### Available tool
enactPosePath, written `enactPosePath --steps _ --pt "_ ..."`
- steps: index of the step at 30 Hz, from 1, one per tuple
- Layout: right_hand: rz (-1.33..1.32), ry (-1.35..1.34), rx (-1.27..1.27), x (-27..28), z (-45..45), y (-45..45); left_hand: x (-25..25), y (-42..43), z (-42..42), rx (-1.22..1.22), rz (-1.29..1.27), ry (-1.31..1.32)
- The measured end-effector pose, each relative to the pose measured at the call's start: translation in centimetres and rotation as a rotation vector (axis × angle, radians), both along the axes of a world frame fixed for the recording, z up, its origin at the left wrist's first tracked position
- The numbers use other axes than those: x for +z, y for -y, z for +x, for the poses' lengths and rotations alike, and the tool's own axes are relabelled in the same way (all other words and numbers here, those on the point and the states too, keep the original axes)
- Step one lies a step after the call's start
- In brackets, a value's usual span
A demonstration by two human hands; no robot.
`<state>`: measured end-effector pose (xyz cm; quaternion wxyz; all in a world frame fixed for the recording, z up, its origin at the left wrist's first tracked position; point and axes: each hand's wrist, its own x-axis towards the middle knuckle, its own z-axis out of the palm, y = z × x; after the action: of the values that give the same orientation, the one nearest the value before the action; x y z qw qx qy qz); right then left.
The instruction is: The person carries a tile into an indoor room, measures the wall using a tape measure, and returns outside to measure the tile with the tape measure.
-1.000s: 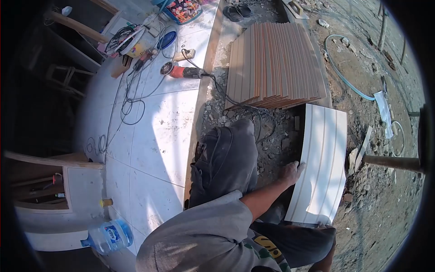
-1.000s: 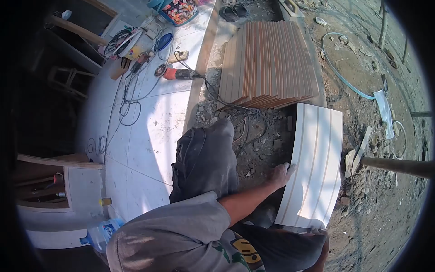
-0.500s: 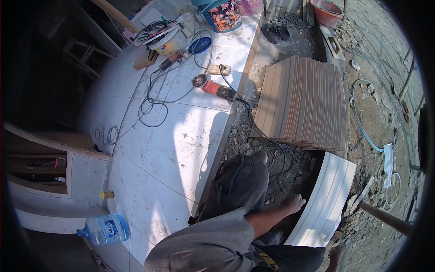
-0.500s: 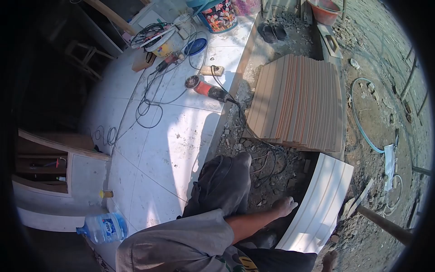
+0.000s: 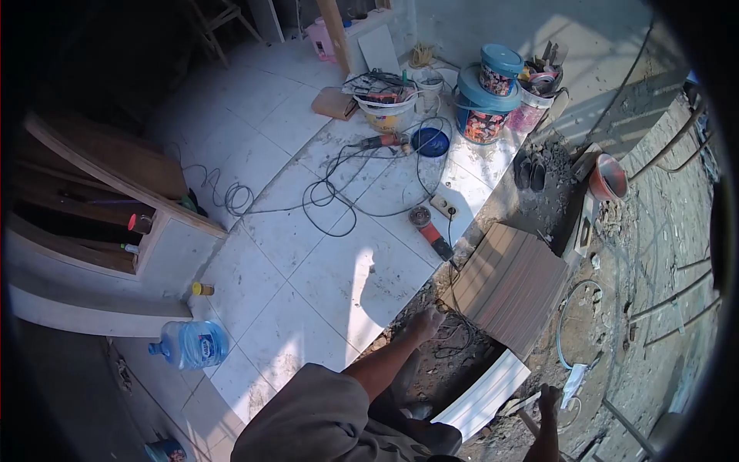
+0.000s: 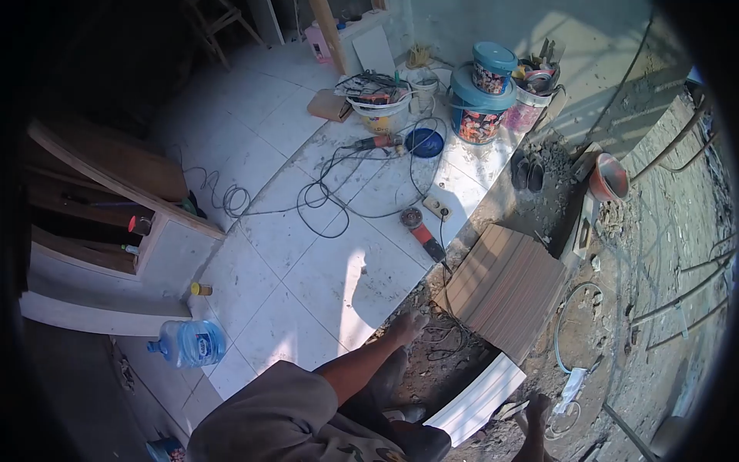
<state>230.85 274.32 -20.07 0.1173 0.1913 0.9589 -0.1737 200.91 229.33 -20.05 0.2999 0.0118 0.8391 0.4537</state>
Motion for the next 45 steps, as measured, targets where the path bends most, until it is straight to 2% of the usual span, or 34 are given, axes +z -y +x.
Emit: enactPosePath --steps 1,2,4,6,8,9,10,11,12,13,14,15,17,18,19,21,23,24,26,28,29,30,32,33,35,36,37,38,39,40,41,42,43,45 --pt "-0.006 -0.067 -0.147 1.4 -4.1 0.2 3.0 3.1 -2.4 0.072 -0.039 0.068" --pt "-0.015 -0.135 -0.286 3.4 -8.0 0.5 2.4 6.4 -3.8 0.114 -0.176 -0.045" --pt "-0.062 -0.266 -0.149 12.1 -17.8 4.4 4.8 13.5 -6.9 0.16 -0.324 0.05" --pt "-0.115 -0.402 -0.029 17.0 -24.3 6.3 7.3 20.1 -8.5 0.268 -0.412 0.025" --pt "0.011 -0.406 0.16 18.3 -29.2 6.6 10.0 25.8 -9.1 0.373 -0.422 -0.007" --pt "0.214 -0.63 0.188 18.1 -30.9 7.6 11.4 28.4 -8.8 0.46 -0.393 0.02" --pt "0.181 -0.621 0.28 18.7 -32.9 7.2 14.3 30.4 -8.6 0.49 -0.397 0.084" --pt "0.03 -0.419 0.397 18.9 -35.5 6.3 10.4 32.9 -7.0 0.554 -0.459 -0.038" --pt "-0.104 -0.21 0.515 17.5 -38.6 4.8 10.3 34.5 -5.9 0.634 -0.499 -0.098" --pt "-0.048 -0.233 0.457 15.4 -41.2 4.4 10.2 35.8 -5.4 0.607 -0.566 -0.024" --pt "0.006 -0.253 0.397 11.8 -43.8 2.4 8.9 36.1 -4.6 1.069 -0.188 0.032" --pt "-0.247 -0.22 0.186 14.9 -46.2 6.6 12.7 35.2 -4.3 1.184 -0.147 0.097" --pt "-0.754 -0.298 -0.318 25.6 -51.0 19.8 13.9 33.4 -5.4 1.34 0.038 0.102" --pt "-0.819 -0.313 -0.258 30.9 -53.4 26.3 13.4 32.5 -6.6 1.343 0.151 0.108" --pt "-0.945 -0.405 -0.079 30.0 -57.9 27.5 17.3 31.1 -8.2 1.278 0.328 0.21" --pt "-0.956 -0.489 0.168 38.7 -60.1 39.9 20.5 27.5 -12.4 1.27 0.663 0.282" --pt "-1.129 -0.487 0.324 41.2 -62.0 49.0 23.0 23.7 -17.9 1.357 0.905 0.303" --pt "-1.15 -0.421 0.405 41.0 -61.8 53.2 24.2 22.0 -20.8 1.392 1.011 0.326" --pt "-1.145 -0.278 0.553 34.2 -61.7 58.7 24.7 20.8 -26.3 1.438 1.192 0.318" --pt "-1.313 0.405 0.226 26.0 -62.6 59.3 24.3 21.6 -31.1 1.454 1.265 0.296" --pt "-1.305 0.373 0.179 23.3 -63.9 58.7 25.3 23.2 -32.6 1.437 1.248 0.309" --pt "-1.131 0.466 0.159 20.8 -66.3 58.9 30.8 25.8 -32.9 1.366 1.093 0.406" --pt "-0.736 0.694 0.094 19.5 -69.1 56.7 36.3 28.4 -35.6 1.061 1.087 0.086" --pt "-0.737 0.78 -0.237 23.8 -69.8 58.3 38.2 29.3 -37.2 0.925 1.074 -0.1" --pt "-1.039 0.672 -0.265 26.6 -71.0 61.4 41.8 30.0 -39.8 0.764 0.64 -0.347" --pt "-1.447 0.74 -0.222 31.6 -71.8 64.1 40.1 30.3 -40.7 0.646 0.264 -0.56" --pt "-1.441 0.343 0.716 33.5 -72.1 66.2 36.7 29.9 -41.1 0.55 -0.065 -0.584" --pt "-1.0 0.232 0.942 34.0 -73.2 67.7 37.2 31.6 -41.1 0.692 -0.006 -0.615" --pt "-1.423 0.496 0.596 36.6 -73.8 69.5 37.8 33.2 -41.1 0.832 0.059 -0.655" --pt "-1.782 0.703 0.135 39.2 -74.3 71.4 35.4 35.8 -40.7 0.785 -0.106 -0.572" --pt "-1.645 0.797 0.257 43.5 -75.7 71.0 35.9 37.7 -39.7 0.795 -0.031 -0.362" --pt "-1.462 0.721 0.366 43.4 -76.6 71.2 33.4 40.2 -38.7 0.891 -0.134 -0.159" --pt "-1.387 0.608 0.483 43.0 -77.6 71.4 24.5 45.0 -34.6 0.868 -0.149 -0.23" --pt "-1.105 0.418 0.578 43.0 -80.9 71.7 26.1 49.1 -30.8 0.947 -0.397 0.002"
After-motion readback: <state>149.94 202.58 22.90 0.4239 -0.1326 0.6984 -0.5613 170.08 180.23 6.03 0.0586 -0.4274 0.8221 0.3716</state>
